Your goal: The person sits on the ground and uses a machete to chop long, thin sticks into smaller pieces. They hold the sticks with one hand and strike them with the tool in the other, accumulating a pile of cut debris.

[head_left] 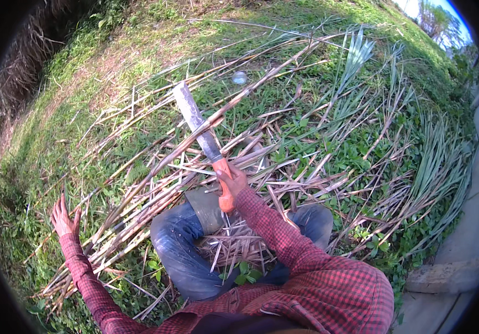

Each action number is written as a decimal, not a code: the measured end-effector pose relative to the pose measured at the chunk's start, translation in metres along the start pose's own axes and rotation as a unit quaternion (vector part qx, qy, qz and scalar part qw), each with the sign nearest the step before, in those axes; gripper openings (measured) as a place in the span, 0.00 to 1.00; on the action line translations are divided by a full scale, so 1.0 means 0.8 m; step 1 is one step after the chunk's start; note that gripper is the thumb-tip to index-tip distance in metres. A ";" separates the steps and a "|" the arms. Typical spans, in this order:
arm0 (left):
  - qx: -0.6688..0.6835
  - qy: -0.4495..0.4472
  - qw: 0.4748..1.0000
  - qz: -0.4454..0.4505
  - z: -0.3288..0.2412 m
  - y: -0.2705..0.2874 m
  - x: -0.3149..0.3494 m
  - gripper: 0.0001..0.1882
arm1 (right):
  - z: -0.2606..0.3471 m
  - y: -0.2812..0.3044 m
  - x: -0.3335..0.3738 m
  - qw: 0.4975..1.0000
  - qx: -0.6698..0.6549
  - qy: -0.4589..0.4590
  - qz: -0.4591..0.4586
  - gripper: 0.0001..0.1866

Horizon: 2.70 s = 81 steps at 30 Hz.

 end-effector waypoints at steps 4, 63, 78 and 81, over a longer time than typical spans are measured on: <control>0.294 -0.014 0.947 0.127 -0.022 -0.102 0.036 0.34 | 0.044 0.025 0.013 0.997 0.020 0.078 -0.024 0.30; 0.385 -0.111 0.867 -0.298 -0.330 0.111 0.195 0.15 | 0.100 0.232 0.293 0.965 -0.046 -0.003 -0.258 0.13; 0.011 -0.063 0.998 0.021 -0.052 -0.155 0.261 0.27 | 0.046 0.198 0.211 0.982 -0.085 -0.080 -0.146 0.11; -0.097 -0.214 0.971 0.051 -0.045 -0.200 0.235 0.17 | 0.051 0.211 0.175 0.968 -0.122 -0.057 -0.211 0.12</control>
Point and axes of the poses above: each hand's wrist, its own x-axis away from the middle knuckle, its own y-axis out of the back of the hand, z = x × y, the point moved 7 cm from there along -x, towards the middle knuckle, and after that the axes turned 10 degrees about -y, right-handed, at the moved point
